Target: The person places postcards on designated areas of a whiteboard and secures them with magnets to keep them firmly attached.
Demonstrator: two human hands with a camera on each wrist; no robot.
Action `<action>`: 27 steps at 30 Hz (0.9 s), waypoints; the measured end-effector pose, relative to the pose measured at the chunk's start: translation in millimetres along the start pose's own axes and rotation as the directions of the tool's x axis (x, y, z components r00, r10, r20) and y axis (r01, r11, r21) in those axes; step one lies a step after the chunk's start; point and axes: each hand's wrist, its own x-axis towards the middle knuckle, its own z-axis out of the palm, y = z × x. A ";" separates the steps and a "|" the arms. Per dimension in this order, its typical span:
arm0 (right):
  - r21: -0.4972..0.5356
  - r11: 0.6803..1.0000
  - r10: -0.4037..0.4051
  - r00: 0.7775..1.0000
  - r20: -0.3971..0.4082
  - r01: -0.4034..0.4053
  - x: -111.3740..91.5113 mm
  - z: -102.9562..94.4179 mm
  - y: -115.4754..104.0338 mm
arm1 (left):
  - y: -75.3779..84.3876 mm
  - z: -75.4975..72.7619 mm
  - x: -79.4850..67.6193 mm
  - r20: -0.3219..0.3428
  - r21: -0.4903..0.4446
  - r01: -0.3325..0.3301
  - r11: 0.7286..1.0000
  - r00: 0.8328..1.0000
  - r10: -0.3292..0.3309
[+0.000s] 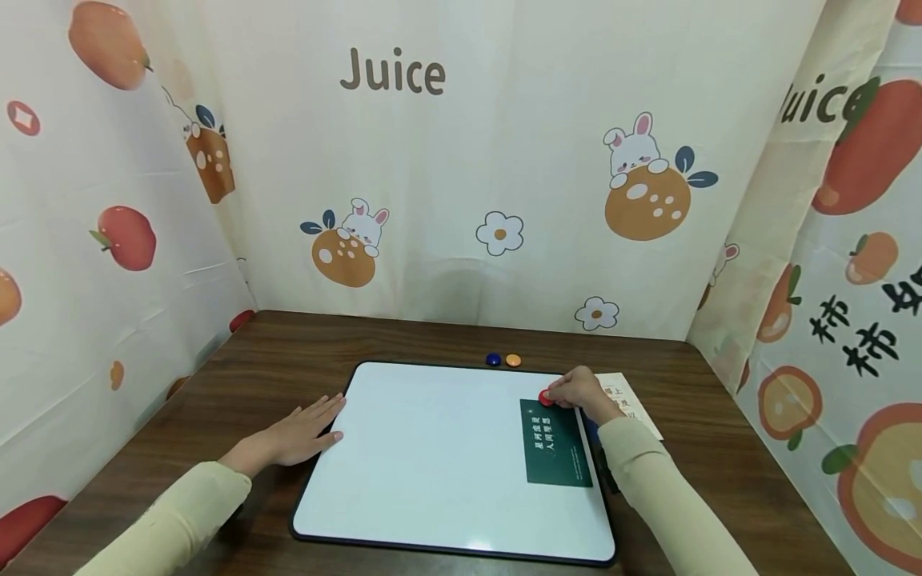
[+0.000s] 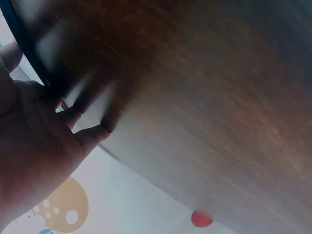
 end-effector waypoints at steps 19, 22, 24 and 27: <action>-0.116 0.993 0.004 1.000 -0.031 -0.007 4.4 -1.3 -1.1 | 8.0 -7.1 -1.7 0.021 -0.009 -0.022 1.000 1.000 0.022; -0.125 0.992 0.007 0.999 -0.033 -0.011 5.3 -1.4 -1.8 | 9.1 -8.2 -2.3 0.022 0.002 -0.018 1.000 1.000 0.018; -0.129 0.992 0.008 0.999 -0.034 -0.012 5.2 -0.9 -2.5 | 8.5 -7.9 -2.3 0.020 0.010 -0.018 1.000 1.000 0.018; -0.137 0.990 0.016 0.999 -0.039 -0.021 3.0 0.0 -4.8 | 7.2 -7.0 -1.8 0.018 0.012 -0.017 1.000 1.000 0.017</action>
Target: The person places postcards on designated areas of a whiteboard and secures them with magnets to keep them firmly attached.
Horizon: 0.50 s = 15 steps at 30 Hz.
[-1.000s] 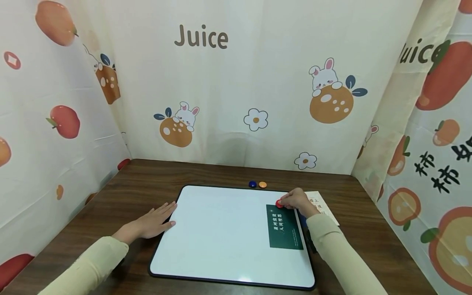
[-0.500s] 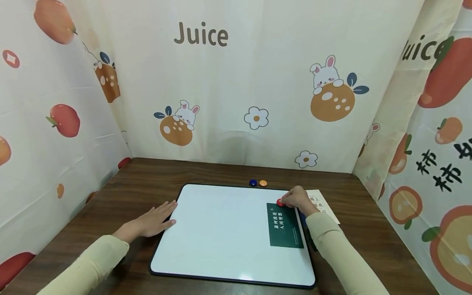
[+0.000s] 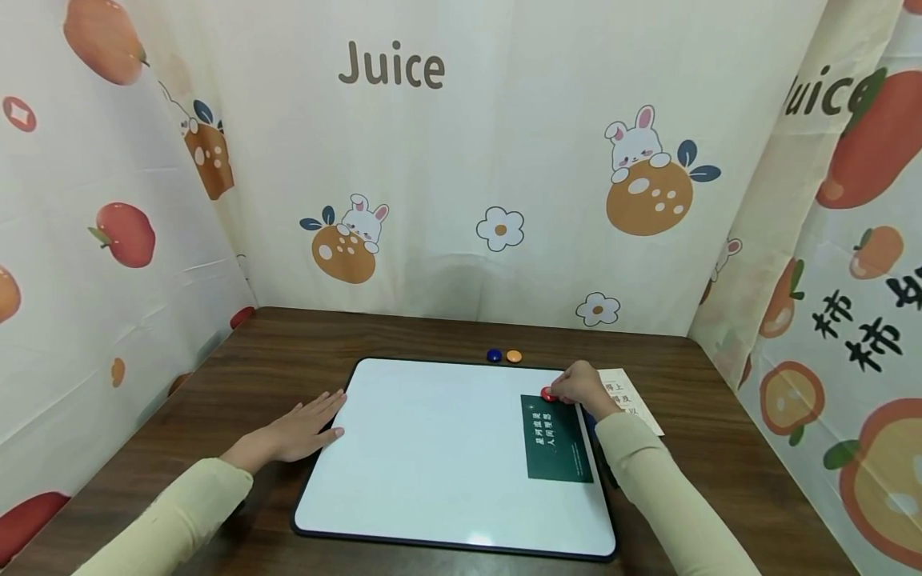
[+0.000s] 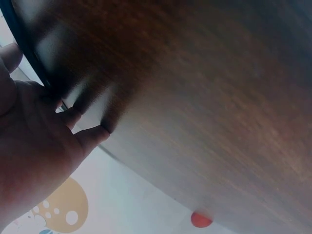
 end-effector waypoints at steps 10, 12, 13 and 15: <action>-0.035 0.999 0.015 1.000 -0.007 -0.015 -0.7 -0.6 -2.0 | 1.0 -0.7 -0.1 -0.004 -0.013 0.010 1.000 1.000 -0.010; -0.035 0.999 0.006 1.000 -0.008 -0.007 -0.1 -1.0 -0.6 | 0.9 -1.1 -0.4 -0.006 -0.014 0.009 1.000 1.000 -0.009; -0.036 0.999 -0.003 1.000 -0.005 0.003 -0.1 -1.3 0.5 | 0.9 -1.3 -0.5 -0.006 -0.016 0.008 1.000 1.000 -0.009; -0.036 0.999 -0.016 1.000 -0.005 0.016 -0.5 -2.4 2.6 | 0.9 -1.5 -0.6 -0.005 -0.017 0.006 1.000 1.000 -0.006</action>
